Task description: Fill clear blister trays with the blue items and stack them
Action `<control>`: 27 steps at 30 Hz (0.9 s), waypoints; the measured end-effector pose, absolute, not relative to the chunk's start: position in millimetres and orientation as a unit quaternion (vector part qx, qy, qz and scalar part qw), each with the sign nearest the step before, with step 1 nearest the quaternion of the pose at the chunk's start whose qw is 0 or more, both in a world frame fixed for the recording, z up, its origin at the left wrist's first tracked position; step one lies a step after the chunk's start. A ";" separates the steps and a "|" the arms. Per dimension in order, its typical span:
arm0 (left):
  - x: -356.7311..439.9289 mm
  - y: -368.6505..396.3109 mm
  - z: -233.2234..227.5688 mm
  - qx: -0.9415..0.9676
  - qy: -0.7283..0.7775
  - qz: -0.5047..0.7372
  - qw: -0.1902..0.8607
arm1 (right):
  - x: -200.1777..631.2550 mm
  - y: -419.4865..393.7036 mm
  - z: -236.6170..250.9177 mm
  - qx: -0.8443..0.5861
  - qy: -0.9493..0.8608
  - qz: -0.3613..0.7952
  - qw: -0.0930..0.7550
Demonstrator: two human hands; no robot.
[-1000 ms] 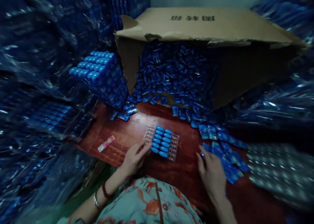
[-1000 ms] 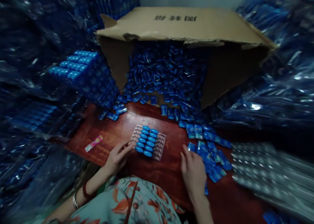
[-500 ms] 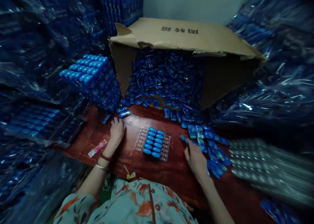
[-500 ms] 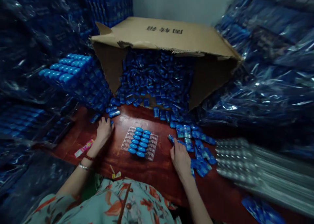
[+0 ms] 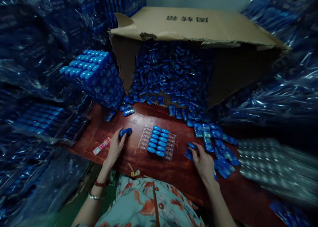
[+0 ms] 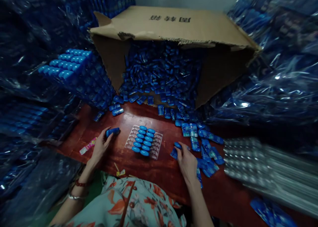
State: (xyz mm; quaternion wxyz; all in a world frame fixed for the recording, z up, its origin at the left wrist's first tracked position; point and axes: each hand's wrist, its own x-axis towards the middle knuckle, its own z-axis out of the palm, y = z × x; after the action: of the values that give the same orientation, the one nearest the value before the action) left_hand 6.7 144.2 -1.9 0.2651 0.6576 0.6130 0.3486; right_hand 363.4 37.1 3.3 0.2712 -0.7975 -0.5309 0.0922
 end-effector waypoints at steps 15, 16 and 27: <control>46.2 161.5 15.1 0.561 0.544 0.375 0.499 | 329.6 80.4 13.2 -0.744 -0.405 0.278 0.453; 47.0 163.2 13.2 0.560 0.536 0.373 0.510 | 329.6 80.6 11.0 -0.740 -0.396 0.283 0.464; 39.3 159.5 20.9 0.727 0.529 0.298 0.320 | 330.4 80.2 -1.3 -0.662 -0.651 0.160 0.335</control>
State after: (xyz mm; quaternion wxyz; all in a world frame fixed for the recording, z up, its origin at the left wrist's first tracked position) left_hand 39.3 159.5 20.9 0.3204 0.7271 0.5288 0.2984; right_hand 330.4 80.2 -1.3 0.3349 -0.6619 -0.6511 0.1604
